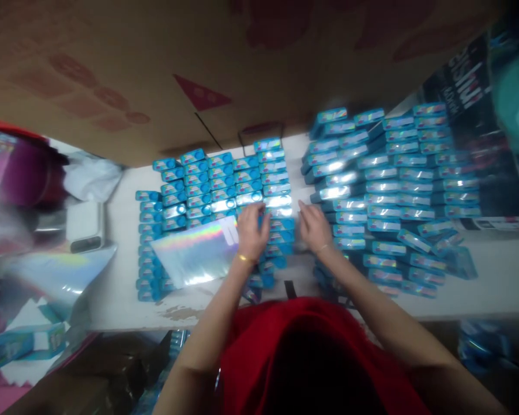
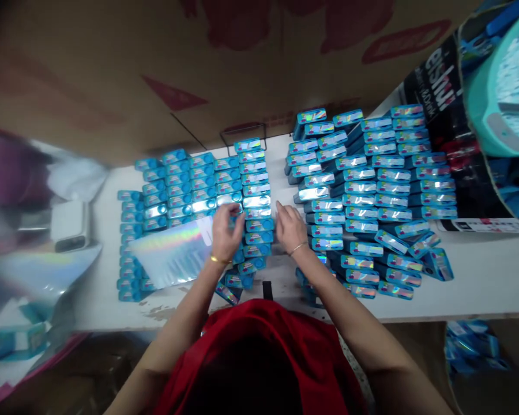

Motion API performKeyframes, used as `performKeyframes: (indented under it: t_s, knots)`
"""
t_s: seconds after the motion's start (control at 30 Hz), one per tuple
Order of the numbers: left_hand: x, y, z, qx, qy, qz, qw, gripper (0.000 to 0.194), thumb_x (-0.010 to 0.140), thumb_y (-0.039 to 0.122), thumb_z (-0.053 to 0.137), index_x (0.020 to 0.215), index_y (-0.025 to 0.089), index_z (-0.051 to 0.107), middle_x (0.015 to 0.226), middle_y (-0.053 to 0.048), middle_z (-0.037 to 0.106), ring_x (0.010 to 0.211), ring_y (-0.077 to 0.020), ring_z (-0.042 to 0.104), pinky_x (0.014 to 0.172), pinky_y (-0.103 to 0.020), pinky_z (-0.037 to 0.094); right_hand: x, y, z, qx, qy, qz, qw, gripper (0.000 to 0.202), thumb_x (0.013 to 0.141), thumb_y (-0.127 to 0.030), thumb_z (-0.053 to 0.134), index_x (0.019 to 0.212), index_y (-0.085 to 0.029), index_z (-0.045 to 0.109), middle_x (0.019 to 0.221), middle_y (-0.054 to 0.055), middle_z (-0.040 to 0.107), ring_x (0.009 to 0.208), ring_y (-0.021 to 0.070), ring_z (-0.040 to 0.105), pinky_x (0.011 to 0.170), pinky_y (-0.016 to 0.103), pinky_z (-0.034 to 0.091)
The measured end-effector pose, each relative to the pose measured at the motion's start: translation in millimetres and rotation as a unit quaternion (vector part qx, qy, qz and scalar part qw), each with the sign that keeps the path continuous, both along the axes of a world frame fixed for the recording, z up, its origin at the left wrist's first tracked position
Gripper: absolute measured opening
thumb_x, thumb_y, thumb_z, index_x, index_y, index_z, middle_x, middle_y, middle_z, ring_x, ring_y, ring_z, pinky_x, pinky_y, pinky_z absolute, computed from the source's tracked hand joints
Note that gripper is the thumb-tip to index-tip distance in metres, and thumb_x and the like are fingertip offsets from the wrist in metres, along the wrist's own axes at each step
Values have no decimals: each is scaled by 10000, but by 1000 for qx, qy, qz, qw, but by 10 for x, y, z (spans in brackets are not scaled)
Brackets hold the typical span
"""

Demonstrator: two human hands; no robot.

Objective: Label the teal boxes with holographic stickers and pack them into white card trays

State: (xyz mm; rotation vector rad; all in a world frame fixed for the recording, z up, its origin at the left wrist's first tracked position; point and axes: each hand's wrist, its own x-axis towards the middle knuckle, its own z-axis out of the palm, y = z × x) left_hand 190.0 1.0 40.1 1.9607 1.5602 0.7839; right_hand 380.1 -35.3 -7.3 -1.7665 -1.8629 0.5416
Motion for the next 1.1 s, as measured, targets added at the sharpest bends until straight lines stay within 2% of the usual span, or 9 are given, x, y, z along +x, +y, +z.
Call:
performKeyframes:
  t_s: [0.13,0.27,0.37,0.5,0.7,0.83,0.9,0.97,1.1]
  knots:
    - [-820,21,200,46,67,47,996,230,926,271,420,1071,189,580,1000,-100,618,949,-211,567,878,-355,435,-659,13,363,45,61,118,990,434,945,-157,309,1313,-181,540,1224,124,582,1104,260,498,961,426,409]
    - [-1339,99,17,-10,199,-21,980,301,911,274,411,1118,190,613,1031,-122,620,1002,-246,550,899,-380,422,-1385,69,335,-26,31,235,971,403,933,-107,346,1243,-171,596,1276,119,582,1057,261,514,936,438,437]
    - [-1414,134,-210,-38,259,-85,961,298,902,239,405,1062,199,653,964,-126,622,936,-249,554,846,-374,421,-1609,90,105,-72,-6,255,964,392,909,-58,376,1212,-143,609,1292,142,572,1057,265,513,916,446,461]
    - [-1392,106,-352,-32,281,-97,954,295,891,199,420,1065,219,657,990,-136,631,914,-256,548,813,-377,400,-1599,58,-120,-66,-7,245,967,372,910,-65,402,1208,-145,610,1372,125,518,1111,257,492,951,436,459]
    - [-1413,-40,-342,-21,273,-122,954,297,892,191,430,1120,225,618,1241,-138,592,978,-263,550,840,-398,405,-1584,31,-146,-62,9,244,968,367,895,-51,420,1206,-109,607,1371,147,517,1115,248,484,994,425,433]
    - [-1381,-321,-168,-11,195,-100,976,188,897,243,451,950,212,629,1101,-129,640,972,-240,573,836,-383,436,-1572,63,-151,-72,48,239,967,370,873,-29,425,1169,-129,622,1381,135,510,1158,240,469,1028,421,404]
    - [-1331,-502,2,3,124,-56,991,127,884,270,499,874,210,611,945,-93,659,907,-214,589,831,-365,446,-1548,74,-129,-78,85,239,964,359,868,-28,424,1142,-128,632,1366,142,522,1183,238,467,1049,424,383]
    - [-1243,-648,188,10,39,53,998,98,858,297,562,834,207,591,835,-51,640,831,-185,591,810,-340,456,-1510,60,-55,-76,149,205,964,313,905,-92,419,1128,-139,634,1311,145,558,1194,229,477,1059,419,371]
    - [-962,-710,409,-46,-169,274,946,176,795,353,648,818,198,568,783,-6,602,749,-140,587,748,-290,482,-1387,-98,247,-110,336,61,933,381,989,-395,325,1123,-189,616,1168,101,612,1106,197,545,984,373,434]
